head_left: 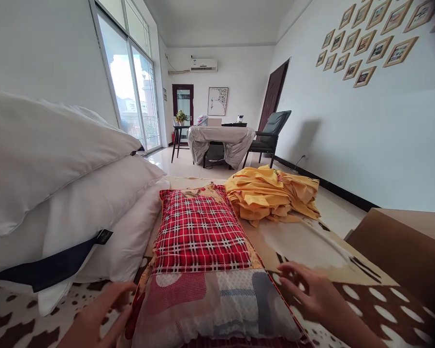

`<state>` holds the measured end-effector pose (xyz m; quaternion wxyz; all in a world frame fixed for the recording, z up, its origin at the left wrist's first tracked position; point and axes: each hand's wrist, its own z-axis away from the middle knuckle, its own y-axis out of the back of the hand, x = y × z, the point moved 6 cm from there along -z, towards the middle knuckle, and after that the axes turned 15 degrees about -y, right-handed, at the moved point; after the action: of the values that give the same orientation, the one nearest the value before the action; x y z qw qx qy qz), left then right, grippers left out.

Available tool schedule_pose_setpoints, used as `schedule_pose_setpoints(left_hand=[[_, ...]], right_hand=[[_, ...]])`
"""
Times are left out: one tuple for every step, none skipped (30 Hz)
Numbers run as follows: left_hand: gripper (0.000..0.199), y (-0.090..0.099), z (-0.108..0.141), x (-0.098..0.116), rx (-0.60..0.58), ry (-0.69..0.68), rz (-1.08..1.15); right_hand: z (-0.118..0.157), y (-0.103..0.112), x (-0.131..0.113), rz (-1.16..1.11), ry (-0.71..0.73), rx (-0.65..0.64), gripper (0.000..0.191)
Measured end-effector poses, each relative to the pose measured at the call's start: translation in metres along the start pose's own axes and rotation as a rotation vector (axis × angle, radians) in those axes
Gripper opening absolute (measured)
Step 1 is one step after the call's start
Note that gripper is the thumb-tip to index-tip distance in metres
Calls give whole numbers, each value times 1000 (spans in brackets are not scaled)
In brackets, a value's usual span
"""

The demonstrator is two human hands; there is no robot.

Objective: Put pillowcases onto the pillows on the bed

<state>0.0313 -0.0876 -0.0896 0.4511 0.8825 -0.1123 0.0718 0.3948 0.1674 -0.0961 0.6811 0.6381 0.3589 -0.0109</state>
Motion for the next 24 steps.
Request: schedule_pose_setpoints(left_hand=[[28, -3, -17, 16, 13, -117, -51], [32, -7, -33, 31, 48, -217, -111], [36, -16, -47, 42, 58, -289, -157], [38, -27, -59, 50, 51, -333, -191], [38, -40, -69, 53, 25, -340, -217], [34, -54, -77, 53, -18, -319, -240], [31, -67, -83, 49, -65, -276, -264], [29, -77, -87, 44, -102, -225, -282], [29, -84, -89, 39, -120, -185, -286], [28, -86, -89, 36, -114, -165, -267], [26, -84, -89, 35, -80, -171, -225], [23, -79, -88, 38, -24, -203, -168], [20, -72, -87, 42, 45, -248, -108], [18, -63, -84, 48, 121, -297, -61], [16, -56, -82, 54, 190, -338, -34], [15, -52, -79, 61, 247, -376, -31], [15, -51, -76, 66, 282, -409, -53], [16, -54, -74, 71, 296, -440, -94], [19, -60, -71, 75, 293, -469, -141], [22, -68, -68, 77, 276, -497, -184], [26, -75, -65, 77, 251, -518, -218], [28, -82, -62, 77, 222, -537, -241], [29, -86, -59, 75, 188, -552, -255], [29, -87, -56, 74, 155, -570, -265]], right_hand=[[-4, -1, -23, -6, 84, 66, 31], [-6, -4, -45, 6, 191, 128, 32], [-7, -11, -66, 37, 299, 191, 35], [-9, -20, -83, 76, 387, 247, 39], [-12, -30, -94, 116, 441, 300, 41], [-16, -40, -101, 149, 465, 345, 41], [-21, -49, -103, 171, 469, 385, 37], [-26, -56, -103, 181, 468, 427, 31], [-30, -60, -100, 178, 470, 475, 25], [-31, -60, -97, 161, 479, 526, 20], [-30, -57, -94, 133, 501, 576, 18], [-25, -53, -93, 92, 533, 624, 18], [-19, -47, -92, 44, 569, 661, 19], [-12, -42, -92, -5, 606, 686, 19], [-4, -39, -93, -51, 646, 700, 19], [4, -39, -95, -82, 686, 704, 19], [10, -42, -97, -94, 722, 693, 20], [14, -47, -98, -82, 748, 672, 20], [16, -55, -98, -51, 765, 645, 20], [16, -63, -97, -16, 767, 626, 22], [15, -69, -94, 18, 754, 612, 23], [13, -73, -90, 48, 736, 605, 24], [12, -73, -86, 70, 723, 607, 24], [13, -71, -83, 88, 713, 614, 24]])
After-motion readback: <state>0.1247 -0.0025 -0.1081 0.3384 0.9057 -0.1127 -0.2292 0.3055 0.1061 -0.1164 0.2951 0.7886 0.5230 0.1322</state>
